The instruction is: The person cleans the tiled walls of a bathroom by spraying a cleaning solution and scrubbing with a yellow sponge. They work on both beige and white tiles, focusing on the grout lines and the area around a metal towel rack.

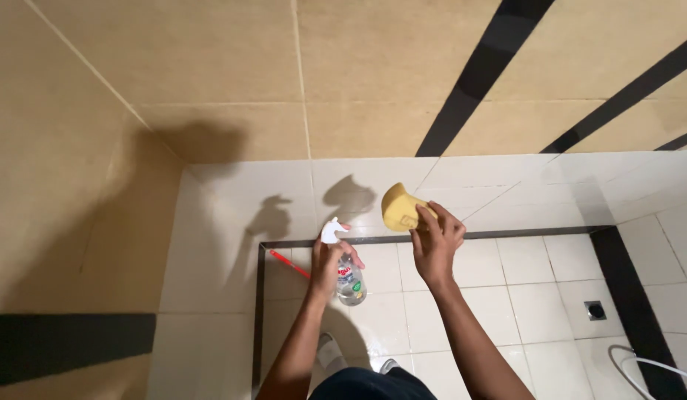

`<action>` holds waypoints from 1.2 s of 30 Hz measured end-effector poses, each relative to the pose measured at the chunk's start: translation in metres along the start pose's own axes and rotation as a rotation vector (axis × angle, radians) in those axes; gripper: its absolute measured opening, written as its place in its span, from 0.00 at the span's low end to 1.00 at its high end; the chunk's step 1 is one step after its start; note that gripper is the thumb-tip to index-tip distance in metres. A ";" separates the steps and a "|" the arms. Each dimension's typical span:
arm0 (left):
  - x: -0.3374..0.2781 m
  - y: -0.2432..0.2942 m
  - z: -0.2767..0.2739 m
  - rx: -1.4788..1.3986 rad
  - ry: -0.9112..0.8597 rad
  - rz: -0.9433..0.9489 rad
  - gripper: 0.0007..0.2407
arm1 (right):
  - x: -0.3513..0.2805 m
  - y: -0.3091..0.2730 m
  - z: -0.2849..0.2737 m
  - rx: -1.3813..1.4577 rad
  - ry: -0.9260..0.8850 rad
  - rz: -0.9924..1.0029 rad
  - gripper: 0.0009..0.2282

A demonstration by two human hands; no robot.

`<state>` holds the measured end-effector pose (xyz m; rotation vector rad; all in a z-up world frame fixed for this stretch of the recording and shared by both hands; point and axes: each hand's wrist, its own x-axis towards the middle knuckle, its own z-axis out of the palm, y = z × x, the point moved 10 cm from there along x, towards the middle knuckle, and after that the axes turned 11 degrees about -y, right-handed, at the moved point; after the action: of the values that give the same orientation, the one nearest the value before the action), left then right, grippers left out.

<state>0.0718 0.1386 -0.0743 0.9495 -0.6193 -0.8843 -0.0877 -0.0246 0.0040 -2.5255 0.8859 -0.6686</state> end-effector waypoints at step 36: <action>-0.018 -0.047 0.173 0.026 0.362 0.305 0.24 | -0.080 0.086 -0.092 0.082 -0.042 0.049 0.29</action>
<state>-0.0889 0.0671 -0.0372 0.9776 -0.4475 -0.4198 -0.2342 -0.0522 0.0124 -2.4283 0.8850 -0.6213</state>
